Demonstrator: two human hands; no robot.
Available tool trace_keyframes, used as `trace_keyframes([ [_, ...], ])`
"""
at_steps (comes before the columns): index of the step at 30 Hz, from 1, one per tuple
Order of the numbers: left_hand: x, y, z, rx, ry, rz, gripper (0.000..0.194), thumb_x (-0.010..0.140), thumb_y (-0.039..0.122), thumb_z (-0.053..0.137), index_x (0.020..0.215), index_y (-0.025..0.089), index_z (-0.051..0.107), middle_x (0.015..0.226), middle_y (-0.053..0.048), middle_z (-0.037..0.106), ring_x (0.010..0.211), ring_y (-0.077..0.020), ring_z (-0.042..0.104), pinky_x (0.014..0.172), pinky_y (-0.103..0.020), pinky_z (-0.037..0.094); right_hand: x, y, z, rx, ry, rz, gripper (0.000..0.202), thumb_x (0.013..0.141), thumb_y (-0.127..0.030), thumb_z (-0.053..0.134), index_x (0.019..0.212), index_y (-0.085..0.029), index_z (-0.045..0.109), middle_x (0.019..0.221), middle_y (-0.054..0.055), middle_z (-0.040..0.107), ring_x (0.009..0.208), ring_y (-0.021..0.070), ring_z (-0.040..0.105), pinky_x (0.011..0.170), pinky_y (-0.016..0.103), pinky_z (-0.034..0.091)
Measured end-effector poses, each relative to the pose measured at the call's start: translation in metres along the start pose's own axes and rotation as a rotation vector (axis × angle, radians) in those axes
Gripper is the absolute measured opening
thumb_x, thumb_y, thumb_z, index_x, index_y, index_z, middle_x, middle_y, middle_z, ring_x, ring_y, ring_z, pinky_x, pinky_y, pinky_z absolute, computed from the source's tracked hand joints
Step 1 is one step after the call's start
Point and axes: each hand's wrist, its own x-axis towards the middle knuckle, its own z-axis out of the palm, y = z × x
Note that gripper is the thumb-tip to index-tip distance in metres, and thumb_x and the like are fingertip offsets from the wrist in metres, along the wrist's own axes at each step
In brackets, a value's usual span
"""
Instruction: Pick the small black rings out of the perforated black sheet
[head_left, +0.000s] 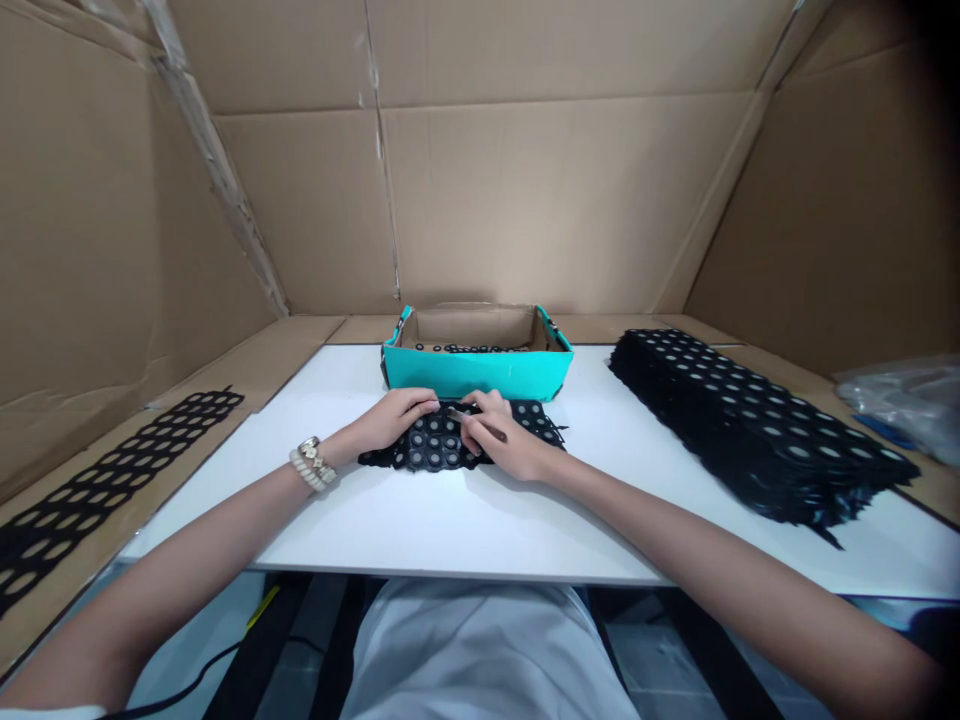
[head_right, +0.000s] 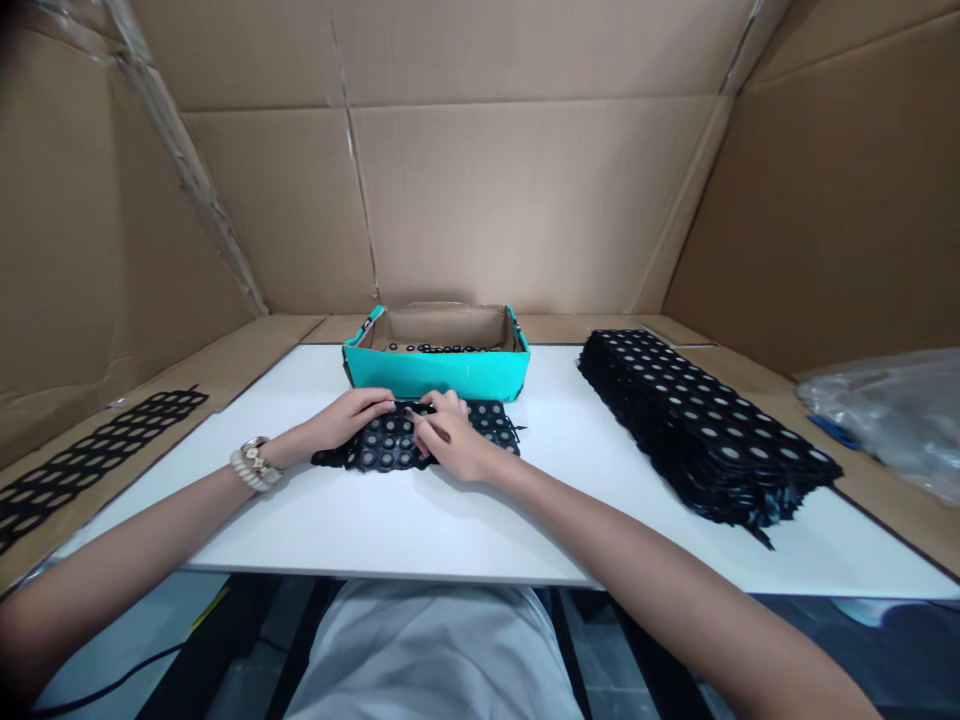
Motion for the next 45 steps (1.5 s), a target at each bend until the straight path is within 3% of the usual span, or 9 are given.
trace_keyframes([
  [8,-0.005,0.023,0.003,0.203,0.123,0.065,0.034,0.098,0.036,0.035,0.082,0.017,0.058,0.082,-0.001,0.063,0.077,-0.016,0.055,0.071,-0.027,0.034,0.001,-0.023,0.014,-0.226,0.121,0.107,0.047,0.099,-0.029,0.025,0.062,-0.015,0.051,0.105,0.01,0.046,0.1,0.024,0.036,0.09,0.046,0.032],
  [13,-0.005,0.031,0.005,0.305,0.181,-0.013,0.038,0.098,0.04,0.033,0.078,0.018,0.058,0.081,-0.002,0.064,0.075,-0.0173,0.055,0.07,-0.028,0.034,0.003,-0.019,0.011,-0.237,0.183,0.112,0.049,0.099,-0.03,0.027,0.059,-0.015,0.052,0.105,0.01,0.049,0.099,0.0239,0.036,0.088,0.045,0.031],
  [16,-0.004,0.023,0.001,0.193,0.095,-0.033,0.039,0.097,0.045,0.033,0.086,0.018,0.059,0.087,-0.003,0.065,0.079,-0.0182,0.057,0.071,-0.028,0.037,0.002,-0.014,0.006,-0.159,0.16,0.101,0.049,0.098,-0.029,0.029,0.057,-0.015,0.051,0.105,0.008,0.05,0.099,0.0225,0.037,0.089,0.044,0.03],
  [19,-0.004,0.014,-0.006,0.106,-0.008,-0.042,0.041,0.085,0.057,0.052,0.097,0.018,0.058,0.095,-0.004,0.064,0.085,-0.0202,0.056,0.073,-0.028,0.038,0.001,-0.013,0.003,-0.123,0.145,0.082,0.047,0.098,-0.028,0.029,0.059,-0.015,0.051,0.103,0.008,0.051,0.097,0.0219,0.038,0.088,0.043,0.03],
  [24,-0.001,0.007,-0.009,0.055,-0.123,-0.073,0.047,0.078,0.063,0.057,0.076,0.016,0.056,0.078,0.0,0.06,0.073,-0.0167,0.051,0.063,-0.025,0.034,0.0,-0.014,0.003,-0.112,0.17,0.029,0.037,0.099,-0.028,0.027,0.073,-0.017,0.05,0.093,0.005,0.051,0.093,0.0202,0.038,0.086,0.04,0.03],
  [30,0.0,0.008,-0.009,0.065,-0.078,-0.037,0.048,0.076,0.062,0.059,0.072,0.015,0.057,0.069,0.002,0.055,0.065,-0.0131,0.044,0.059,-0.024,0.029,-0.002,-0.011,-0.004,-0.037,0.138,-0.016,0.032,0.098,-0.025,0.022,0.075,-0.019,0.043,0.089,0.003,0.051,0.09,0.0195,0.039,0.084,0.037,0.031],
  [35,0.0,0.007,-0.012,-0.001,-0.121,-0.051,0.045,0.076,0.06,0.061,0.079,0.015,0.061,0.075,0.001,0.058,0.068,-0.0139,0.046,0.06,-0.023,0.032,-0.002,-0.006,-0.008,0.042,0.167,-0.069,0.028,0.091,-0.014,0.022,0.067,-0.018,0.035,0.093,0.005,0.054,0.091,0.0206,0.041,0.085,0.039,0.033],
  [40,-0.001,0.005,-0.016,-0.068,-0.252,-0.103,0.043,0.073,0.057,0.065,0.081,0.015,0.063,0.074,0.001,0.057,0.065,-0.0131,0.045,0.058,-0.023,0.032,-0.002,-0.005,-0.009,0.034,0.142,-0.089,0.03,0.088,-0.014,0.028,0.058,-0.017,0.035,0.099,0.004,0.054,0.095,0.0212,0.039,0.088,0.041,0.032],
  [45,-0.001,0.004,-0.016,-0.11,-0.246,-0.124,0.043,0.074,0.056,0.064,0.07,0.014,0.058,0.063,0.003,0.047,0.057,-0.0099,0.037,0.052,-0.023,0.026,-0.003,-0.002,-0.006,0.001,0.158,-0.129,0.03,0.088,-0.017,0.033,0.061,-0.016,0.044,0.102,0.005,0.051,0.098,0.0219,0.037,0.091,0.043,0.032],
])
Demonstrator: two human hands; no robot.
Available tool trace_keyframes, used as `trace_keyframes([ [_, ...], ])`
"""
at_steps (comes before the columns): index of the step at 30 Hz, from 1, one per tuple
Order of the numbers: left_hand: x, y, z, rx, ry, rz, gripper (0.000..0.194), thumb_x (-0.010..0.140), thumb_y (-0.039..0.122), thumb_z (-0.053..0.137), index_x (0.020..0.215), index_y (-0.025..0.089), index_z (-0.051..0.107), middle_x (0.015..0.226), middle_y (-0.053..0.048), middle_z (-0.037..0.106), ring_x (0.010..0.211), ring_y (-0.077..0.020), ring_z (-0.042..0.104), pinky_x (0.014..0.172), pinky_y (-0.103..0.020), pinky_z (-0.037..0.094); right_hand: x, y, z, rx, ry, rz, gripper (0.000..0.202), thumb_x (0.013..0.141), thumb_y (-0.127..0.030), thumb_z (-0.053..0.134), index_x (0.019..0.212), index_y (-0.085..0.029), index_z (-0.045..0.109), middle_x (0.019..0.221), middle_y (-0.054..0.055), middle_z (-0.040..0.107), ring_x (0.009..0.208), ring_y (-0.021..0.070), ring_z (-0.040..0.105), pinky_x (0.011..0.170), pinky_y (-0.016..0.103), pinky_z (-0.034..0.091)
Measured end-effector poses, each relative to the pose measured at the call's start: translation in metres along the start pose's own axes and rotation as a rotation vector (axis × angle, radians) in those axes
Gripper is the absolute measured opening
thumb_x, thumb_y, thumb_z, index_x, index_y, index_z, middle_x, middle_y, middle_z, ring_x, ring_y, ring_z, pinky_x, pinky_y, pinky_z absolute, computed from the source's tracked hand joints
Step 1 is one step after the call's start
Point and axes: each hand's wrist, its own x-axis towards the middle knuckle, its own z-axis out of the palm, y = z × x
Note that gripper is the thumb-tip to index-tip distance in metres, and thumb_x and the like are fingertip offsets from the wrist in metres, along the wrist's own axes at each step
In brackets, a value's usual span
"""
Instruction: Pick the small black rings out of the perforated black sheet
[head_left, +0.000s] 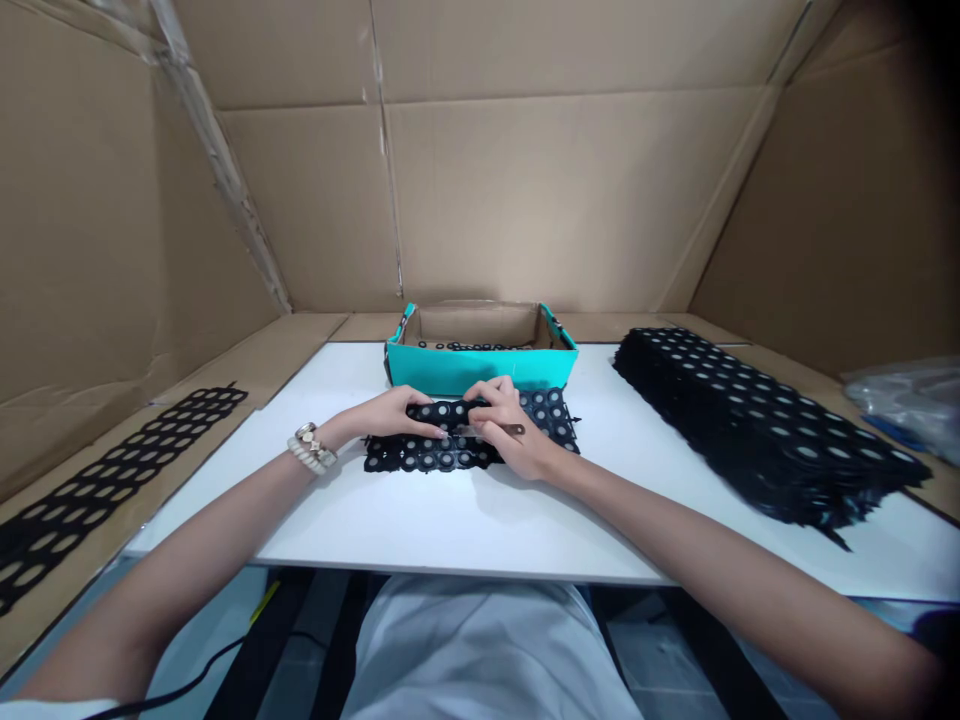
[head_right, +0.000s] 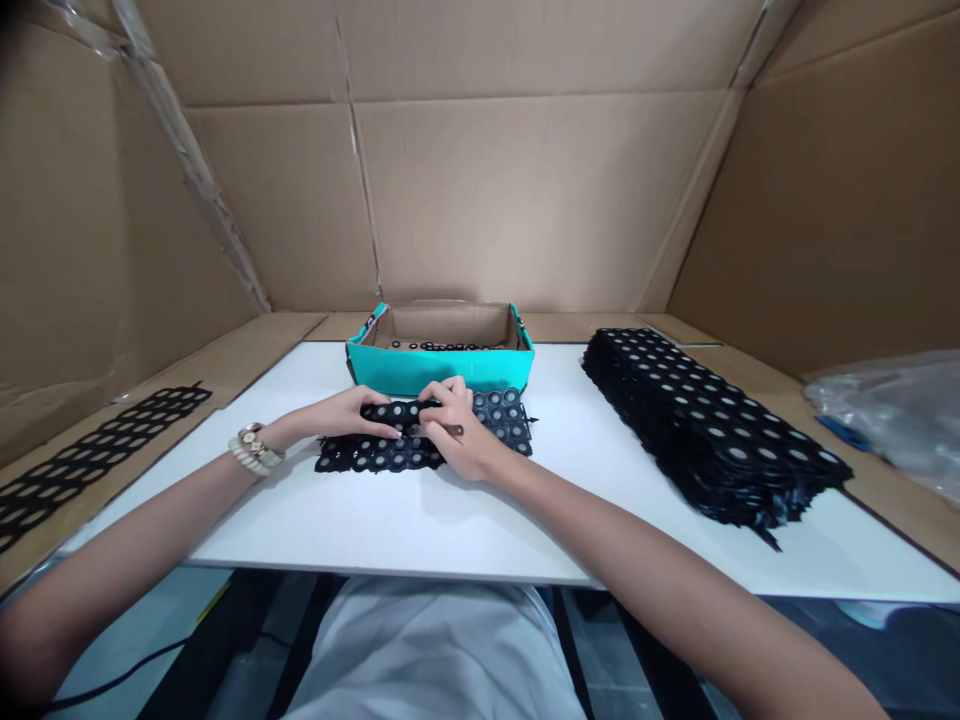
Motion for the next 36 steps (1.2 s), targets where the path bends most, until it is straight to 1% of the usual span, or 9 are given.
trace_keyframes([
  [6,0.002,-0.002,0.002,-0.05,0.007,-0.002,0.043,0.075,0.056,0.063,0.068,0.015,0.053,0.065,0.002,0.047,0.06,-0.011,0.04,0.054,-0.023,0.03,-0.001,0.003,0.003,-0.06,0.011,-0.014,0.03,0.091,-0.019,0.033,0.067,-0.017,0.051,0.107,0.007,0.051,0.099,0.0226,0.035,0.093,0.044,0.033],
  [9,0.002,-0.002,0.002,-0.059,0.007,-0.011,0.042,0.076,0.056,0.062,0.069,0.015,0.054,0.066,0.002,0.05,0.061,-0.0117,0.041,0.056,-0.023,0.031,-0.001,0.004,0.004,-0.062,0.019,0.005,0.031,0.092,-0.018,0.033,0.066,-0.017,0.051,0.105,0.006,0.051,0.098,0.0222,0.036,0.093,0.043,0.033],
  [14,0.002,-0.002,0.003,-0.066,0.018,-0.006,0.041,0.076,0.055,0.062,0.074,0.014,0.06,0.072,0.001,0.055,0.066,-0.0131,0.046,0.059,-0.024,0.033,-0.001,0.006,0.008,-0.068,0.031,-0.014,0.03,0.093,-0.019,0.033,0.07,-0.018,0.053,0.106,0.006,0.051,0.1,0.0221,0.036,0.094,0.043,0.033],
  [20,0.0,0.007,0.01,0.019,0.18,0.039,0.038,0.076,0.052,0.064,0.069,0.015,0.06,0.071,0.002,0.057,0.07,-0.0146,0.049,0.064,-0.024,0.033,-0.004,-0.006,0.011,-0.204,-0.042,0.052,0.028,0.094,-0.024,0.036,0.074,-0.016,0.054,0.111,0.01,0.047,0.101,0.0243,0.036,0.089,0.044,0.034],
  [22,-0.001,0.011,0.013,0.033,0.205,0.05,0.035,0.077,0.049,0.064,0.068,0.015,0.06,0.071,0.002,0.058,0.071,-0.0152,0.05,0.065,-0.024,0.033,-0.005,-0.012,0.013,-0.266,-0.048,0.082,0.026,0.094,-0.025,0.036,0.077,-0.016,0.055,0.113,0.012,0.045,0.1,0.0253,0.035,0.088,0.044,0.035],
  [25,-0.001,0.014,0.015,0.022,0.192,0.046,0.035,0.078,0.048,0.063,0.067,0.015,0.058,0.069,0.002,0.056,0.07,-0.0152,0.049,0.065,-0.025,0.033,-0.003,-0.019,0.014,-0.371,-0.073,0.113,0.026,0.094,-0.026,0.036,0.081,-0.015,0.056,0.108,0.014,0.046,0.097,0.0269,0.036,0.085,0.044,0.036],
  [28,0.0,0.013,0.013,0.016,0.18,0.032,0.04,0.077,0.051,0.063,0.064,0.015,0.054,0.066,0.003,0.052,0.069,-0.0146,0.047,0.064,-0.025,0.032,-0.001,-0.02,0.014,-0.466,-0.088,0.098,0.028,0.095,-0.028,0.035,0.082,-0.016,0.057,0.097,0.013,0.049,0.095,0.0277,0.037,0.081,0.043,0.035],
  [32,0.001,0.01,0.009,0.014,0.177,0.057,0.045,0.077,0.055,0.061,0.061,0.015,0.048,0.064,0.003,0.045,0.067,-0.013,0.043,0.063,-0.024,0.031,0.001,-0.02,0.012,-0.531,-0.061,0.063,0.03,0.095,-0.028,0.036,0.08,-0.016,0.058,0.091,0.012,0.051,0.094,0.0273,0.039,0.081,0.041,0.033],
  [36,0.0,0.011,0.005,-0.013,0.169,0.072,0.047,0.078,0.055,0.061,0.06,0.015,0.042,0.064,0.004,0.041,0.066,-0.0119,0.04,0.063,-0.024,0.03,0.001,-0.023,0.009,-0.56,-0.015,0.038,0.029,0.095,-0.029,0.037,0.08,-0.016,0.057,0.091,0.012,0.052,0.094,0.0277,0.04,0.08,0.04,0.032],
])
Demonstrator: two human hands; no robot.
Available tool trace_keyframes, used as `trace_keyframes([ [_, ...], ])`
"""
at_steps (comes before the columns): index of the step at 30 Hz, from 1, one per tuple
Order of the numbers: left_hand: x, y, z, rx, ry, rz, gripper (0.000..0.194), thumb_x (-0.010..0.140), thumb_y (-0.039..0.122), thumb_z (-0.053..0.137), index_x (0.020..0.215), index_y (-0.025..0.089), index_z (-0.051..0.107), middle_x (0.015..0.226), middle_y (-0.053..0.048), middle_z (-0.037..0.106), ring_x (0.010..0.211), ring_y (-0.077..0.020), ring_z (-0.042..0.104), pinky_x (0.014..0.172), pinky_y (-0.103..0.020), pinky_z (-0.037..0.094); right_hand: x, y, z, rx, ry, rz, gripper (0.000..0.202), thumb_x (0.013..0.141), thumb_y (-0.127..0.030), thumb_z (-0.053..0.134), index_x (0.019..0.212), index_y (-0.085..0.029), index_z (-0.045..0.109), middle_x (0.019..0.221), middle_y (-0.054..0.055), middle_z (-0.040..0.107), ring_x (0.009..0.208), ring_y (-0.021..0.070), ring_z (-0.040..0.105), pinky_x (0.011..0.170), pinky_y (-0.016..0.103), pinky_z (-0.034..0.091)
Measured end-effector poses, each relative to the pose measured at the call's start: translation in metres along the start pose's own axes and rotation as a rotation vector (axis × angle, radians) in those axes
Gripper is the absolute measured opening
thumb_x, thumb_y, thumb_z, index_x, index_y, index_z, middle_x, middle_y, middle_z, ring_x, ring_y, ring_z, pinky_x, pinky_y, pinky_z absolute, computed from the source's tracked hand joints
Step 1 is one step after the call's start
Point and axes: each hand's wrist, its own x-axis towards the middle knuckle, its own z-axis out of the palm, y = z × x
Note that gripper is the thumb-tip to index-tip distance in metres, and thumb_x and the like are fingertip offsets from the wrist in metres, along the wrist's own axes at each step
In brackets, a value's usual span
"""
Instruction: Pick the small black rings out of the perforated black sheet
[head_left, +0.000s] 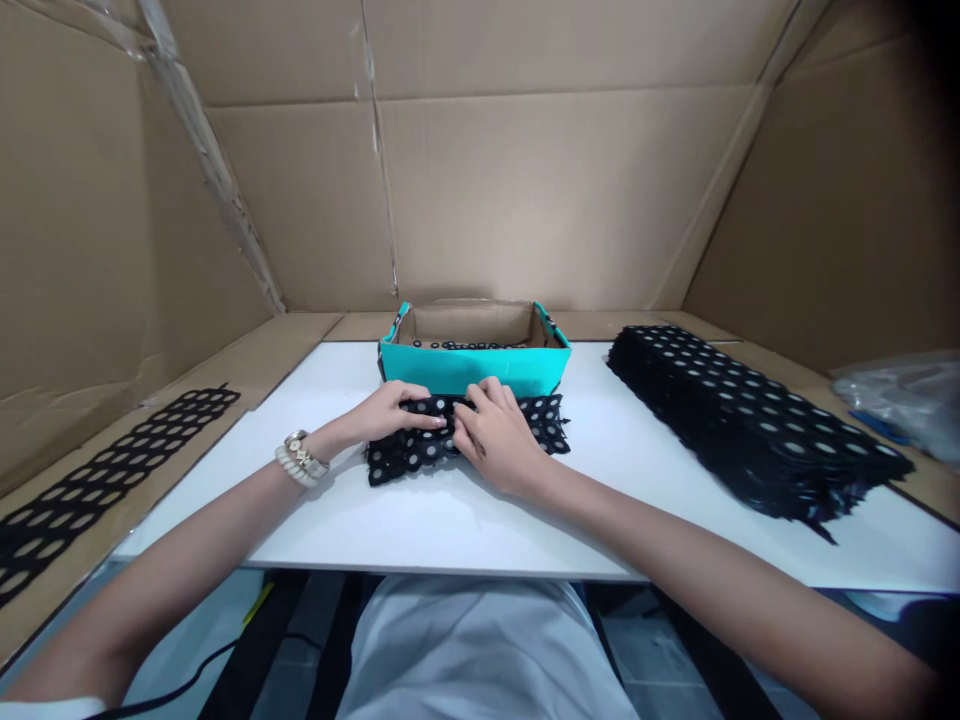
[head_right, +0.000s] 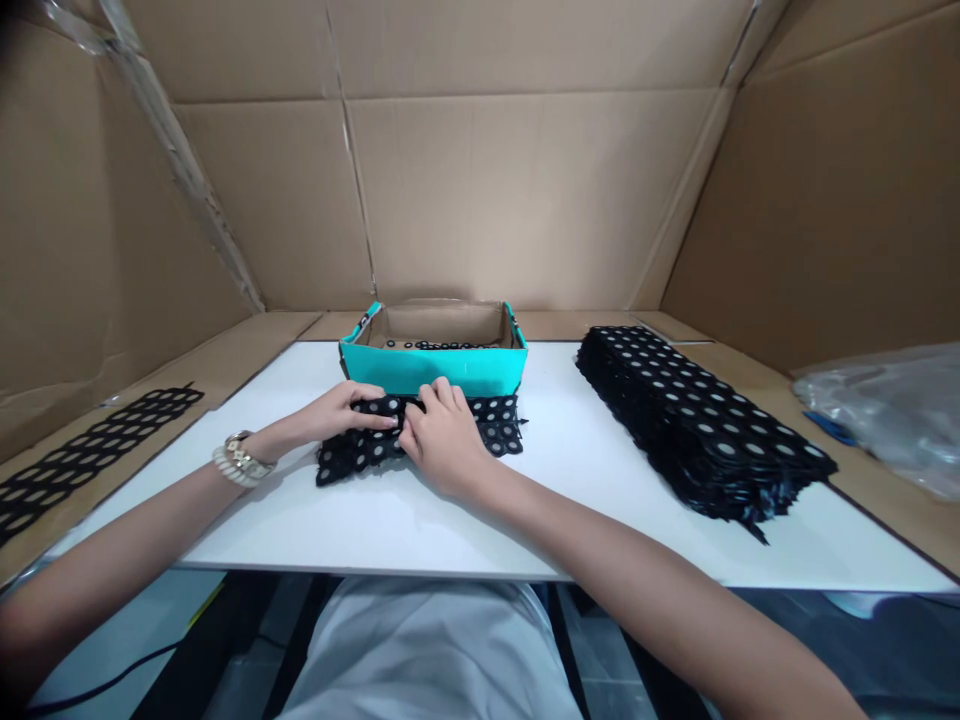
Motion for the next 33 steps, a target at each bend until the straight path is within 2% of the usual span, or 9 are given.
trace_keyframes([
  [5,-0.001,0.006,-0.003,-0.022,-0.067,-0.007,0.039,0.081,0.053,0.058,0.074,0.015,0.054,0.074,0.002,0.052,0.074,-0.0142,0.047,0.067,-0.024,0.034,-0.001,0.003,-0.005,0.071,-0.012,0.006,0.029,0.094,-0.024,0.038,0.072,-0.016,0.055,0.083,0.008,0.051,0.082,0.0212,0.044,0.077,0.036,0.031],
  [10,-0.003,0.013,-0.005,-0.027,-0.099,-0.056,0.039,0.08,0.053,0.058,0.094,0.017,0.061,0.094,-0.001,0.062,0.086,-0.0182,0.053,0.073,-0.026,0.04,0.0,0.006,-0.01,0.083,0.039,-0.081,0.029,0.094,-0.021,0.037,0.069,-0.016,0.051,0.076,0.005,0.049,0.077,0.0178,0.045,0.079,0.035,0.03],
  [13,-0.004,0.013,-0.005,0.016,-0.173,-0.147,0.043,0.072,0.055,0.065,0.085,0.015,0.061,0.082,-0.001,0.062,0.072,-0.0164,0.053,0.062,-0.025,0.039,0.001,0.007,-0.011,0.071,0.049,-0.106,0.03,0.094,-0.021,0.036,0.068,-0.016,0.05,0.075,0.005,0.049,0.076,0.0172,0.045,0.08,0.035,0.029],
  [16,-0.003,0.009,-0.007,0.03,-0.243,-0.142,0.042,0.07,0.055,0.067,0.075,0.014,0.06,0.069,0.0,0.058,0.062,-0.0135,0.049,0.055,-0.023,0.036,0.002,0.009,-0.009,0.09,0.046,-0.116,0.03,0.095,-0.022,0.036,0.067,-0.017,0.047,0.073,0.004,0.047,0.077,0.0175,0.044,0.078,0.035,0.028],
  [20,-0.003,0.006,-0.013,0.086,-0.249,-0.135,0.043,0.067,0.056,0.069,0.07,0.014,0.057,0.064,0.002,0.052,0.059,-0.0111,0.043,0.052,-0.022,0.031,0.001,0.016,-0.008,0.282,0.024,-0.138,0.03,0.095,-0.022,0.035,0.066,-0.017,0.043,0.075,0.003,0.044,0.076,0.0163,0.042,0.073,0.033,0.03],
  [23,-0.004,0.009,-0.017,0.097,-0.254,-0.115,0.044,0.067,0.056,0.069,0.069,0.014,0.056,0.064,0.003,0.048,0.059,-0.0105,0.04,0.052,-0.022,0.03,0.001,0.02,-0.011,0.441,0.02,-0.133,0.031,0.096,-0.021,0.032,0.066,-0.017,0.039,0.078,0.003,0.042,0.078,0.0159,0.042,0.077,0.033,0.032],
  [28,-0.005,0.011,-0.018,0.085,-0.289,-0.144,0.045,0.07,0.058,0.065,0.066,0.014,0.055,0.059,0.003,0.043,0.054,-0.0094,0.036,0.049,-0.022,0.027,0.003,0.022,-0.017,0.563,-0.019,-0.095,0.031,0.094,-0.019,0.031,0.063,-0.017,0.035,0.078,0.002,0.041,0.08,0.0163,0.042,0.083,0.035,0.035],
  [30,-0.006,0.01,-0.018,0.077,-0.279,-0.147,0.045,0.07,0.057,0.065,0.068,0.013,0.058,0.059,0.002,0.045,0.054,-0.0099,0.037,0.05,-0.022,0.028,0.003,0.023,-0.017,0.621,-0.033,-0.061,0.031,0.093,-0.019,0.031,0.063,-0.017,0.038,0.086,0.003,0.047,0.086,0.017,0.045,0.087,0.036,0.035],
  [33,-0.006,0.009,-0.018,0.047,-0.264,-0.163,0.043,0.069,0.056,0.066,0.073,0.014,0.062,0.061,0.001,0.051,0.056,-0.0113,0.042,0.051,-0.023,0.03,0.0,0.026,-0.015,0.71,0.004,0.007,0.032,0.091,-0.023,0.032,0.061,-0.017,0.042,0.109,0.006,0.051,0.103,0.0199,0.045,0.095,0.037,0.035],
])
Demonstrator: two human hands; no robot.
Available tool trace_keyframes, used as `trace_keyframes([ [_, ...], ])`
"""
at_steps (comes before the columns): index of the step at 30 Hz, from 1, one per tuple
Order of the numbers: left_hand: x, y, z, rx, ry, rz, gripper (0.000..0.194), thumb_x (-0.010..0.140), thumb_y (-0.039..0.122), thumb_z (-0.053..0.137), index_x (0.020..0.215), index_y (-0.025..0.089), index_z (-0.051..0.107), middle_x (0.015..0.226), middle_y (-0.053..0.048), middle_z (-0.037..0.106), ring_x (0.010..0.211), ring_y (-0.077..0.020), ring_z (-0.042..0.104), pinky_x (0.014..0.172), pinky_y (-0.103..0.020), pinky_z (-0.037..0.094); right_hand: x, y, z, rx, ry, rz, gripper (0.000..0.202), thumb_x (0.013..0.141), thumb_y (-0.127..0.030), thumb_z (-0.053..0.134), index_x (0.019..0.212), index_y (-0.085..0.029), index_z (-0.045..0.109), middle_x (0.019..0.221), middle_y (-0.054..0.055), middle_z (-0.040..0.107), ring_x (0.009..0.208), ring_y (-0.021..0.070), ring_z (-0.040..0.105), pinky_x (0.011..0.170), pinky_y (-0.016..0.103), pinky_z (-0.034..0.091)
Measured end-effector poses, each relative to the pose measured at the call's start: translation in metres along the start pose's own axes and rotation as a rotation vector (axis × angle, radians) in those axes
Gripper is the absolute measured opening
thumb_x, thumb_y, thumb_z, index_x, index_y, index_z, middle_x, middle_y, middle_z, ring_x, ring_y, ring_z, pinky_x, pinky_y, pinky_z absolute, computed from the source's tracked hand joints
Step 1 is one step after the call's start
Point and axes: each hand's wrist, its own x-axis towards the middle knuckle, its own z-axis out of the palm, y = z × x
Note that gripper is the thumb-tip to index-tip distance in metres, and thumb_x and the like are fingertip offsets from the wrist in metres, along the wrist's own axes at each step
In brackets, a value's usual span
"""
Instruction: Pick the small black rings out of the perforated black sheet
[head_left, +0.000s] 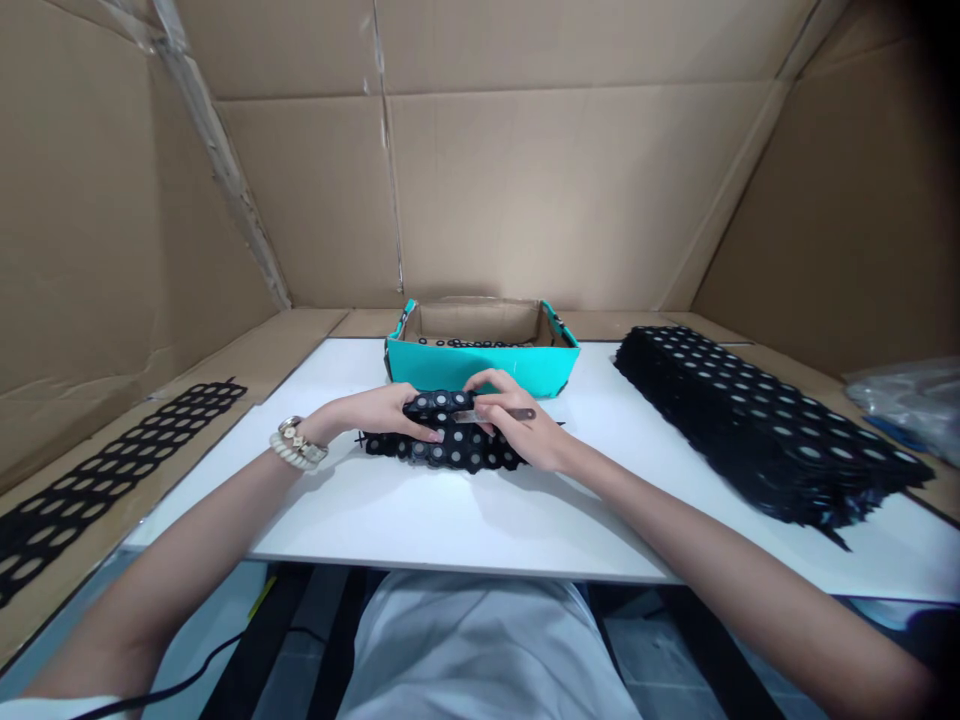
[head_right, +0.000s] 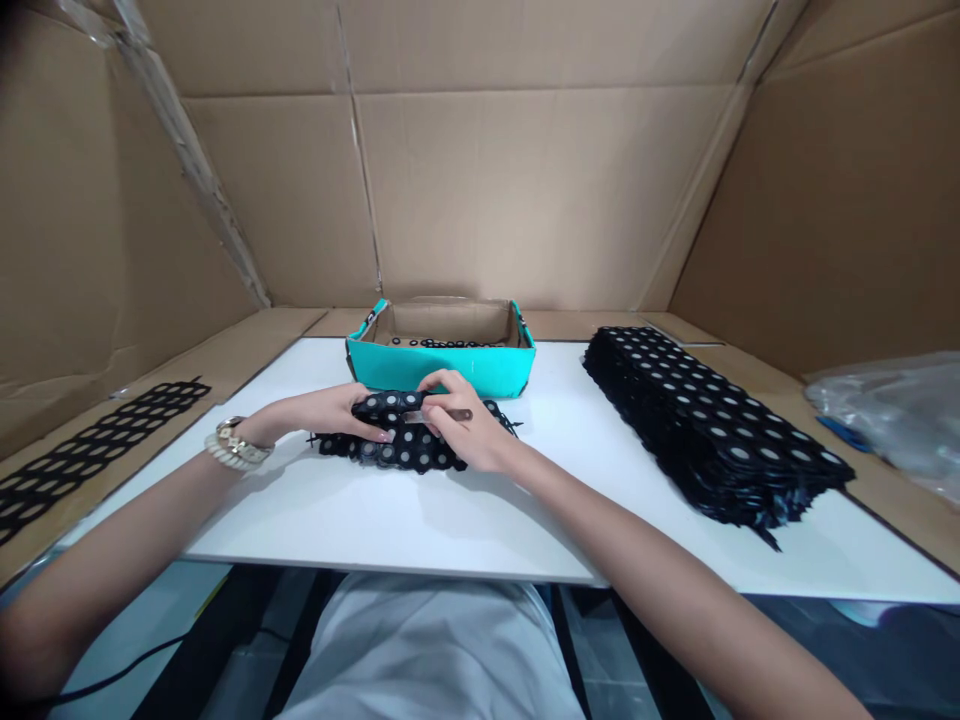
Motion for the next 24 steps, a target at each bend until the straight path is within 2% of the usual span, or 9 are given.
trace_keyframes([
  [3,0.0,-0.002,-0.001,-0.029,0.001,-0.038,0.043,0.068,0.056,0.067,0.076,0.014,0.064,0.063,0.001,0.055,0.057,-0.0128,0.046,0.053,-0.023,0.033,-0.003,0.004,0.004,0.059,0.135,-0.024,0.031,0.091,-0.027,0.032,0.065,-0.018,0.045,0.117,0.007,0.05,0.111,0.0225,0.043,0.098,0.039,0.034],
  [5,0.0,-0.004,-0.001,-0.052,0.009,-0.059,0.043,0.067,0.056,0.067,0.076,0.014,0.064,0.063,0.0,0.057,0.058,-0.0136,0.047,0.055,-0.024,0.034,-0.003,0.005,0.009,0.133,0.274,-0.027,0.026,0.093,-0.03,0.028,0.085,-0.02,0.05,0.114,0.008,0.05,0.109,0.0228,0.044,0.097,0.039,0.035],
  [7,0.0,-0.005,-0.001,-0.075,0.013,-0.071,0.042,0.068,0.056,0.066,0.076,0.014,0.065,0.063,0.0,0.057,0.06,-0.0142,0.048,0.056,-0.024,0.035,-0.002,0.003,0.015,0.268,0.386,0.018,0.027,0.093,-0.033,0.027,0.112,-0.022,0.043,0.102,0.007,0.05,0.099,0.0215,0.048,0.089,0.038,0.038],
  [8,0.0,-0.005,-0.002,-0.082,0.011,-0.074,0.042,0.068,0.055,0.066,0.076,0.014,0.065,0.063,0.0,0.057,0.06,-0.0143,0.049,0.057,-0.024,0.035,-0.001,0.001,0.019,0.355,0.404,0.062,0.029,0.093,-0.034,0.028,0.118,-0.024,0.038,0.093,0.005,0.05,0.089,0.0201,0.049,0.082,0.035,0.039],
  [9,0.001,-0.006,-0.002,-0.085,0.006,-0.076,0.042,0.068,0.055,0.066,0.076,0.014,0.065,0.063,0.0,0.057,0.061,-0.0143,0.049,0.057,-0.024,0.035,-0.001,-0.001,0.023,0.445,0.391,0.109,0.028,0.093,-0.033,0.03,0.118,-0.024,0.037,0.082,0.002,0.047,0.079,0.0183,0.048,0.074,0.032,0.039],
  [11,0.001,-0.007,-0.001,-0.079,-0.004,-0.082,0.042,0.068,0.055,0.066,0.078,0.014,0.065,0.064,0.0,0.057,0.061,-0.0141,0.048,0.057,-0.024,0.035,-0.001,-0.005,0.029,0.593,0.315,0.185,0.018,0.093,-0.033,0.033,0.104,-0.024,0.044,0.067,-0.003,0.037,0.063,0.0147,0.04,0.062,0.028,0.033],
  [14,0.001,-0.008,-0.001,-0.061,-0.017,-0.078,0.044,0.069,0.057,0.065,0.08,0.014,0.065,0.065,0.0,0.057,0.06,-0.0136,0.046,0.056,-0.023,0.034,-0.003,-0.005,0.037,0.658,0.153,0.23,0.021,0.093,-0.034,0.035,0.082,-0.02,0.047,0.066,-0.003,0.038,0.061,0.0123,0.037,0.06,0.026,0.029],
  [17,0.001,-0.009,-0.001,-0.029,-0.025,-0.078,0.046,0.069,0.058,0.064,0.08,0.014,0.064,0.065,0.0,0.055,0.059,-0.0126,0.044,0.053,-0.023,0.031,-0.005,-0.001,0.041,0.606,0.027,0.28,0.025,0.093,-0.033,0.035,0.079,-0.019,0.049,0.065,-0.002,0.043,0.061,0.0121,0.039,0.06,0.026,0.03],
  [24,-0.001,-0.009,-0.003,0.03,-0.049,-0.128,0.047,0.071,0.062,0.063,0.072,0.015,0.06,0.065,0.001,0.052,0.055,-0.0105,0.038,0.049,-0.024,0.026,-0.005,0.006,0.043,0.586,0.023,0.319,0.022,0.092,-0.031,0.036,0.078,-0.019,0.049,0.059,-0.003,0.048,0.056,0.0114,0.04,0.057,0.025,0.031],
])
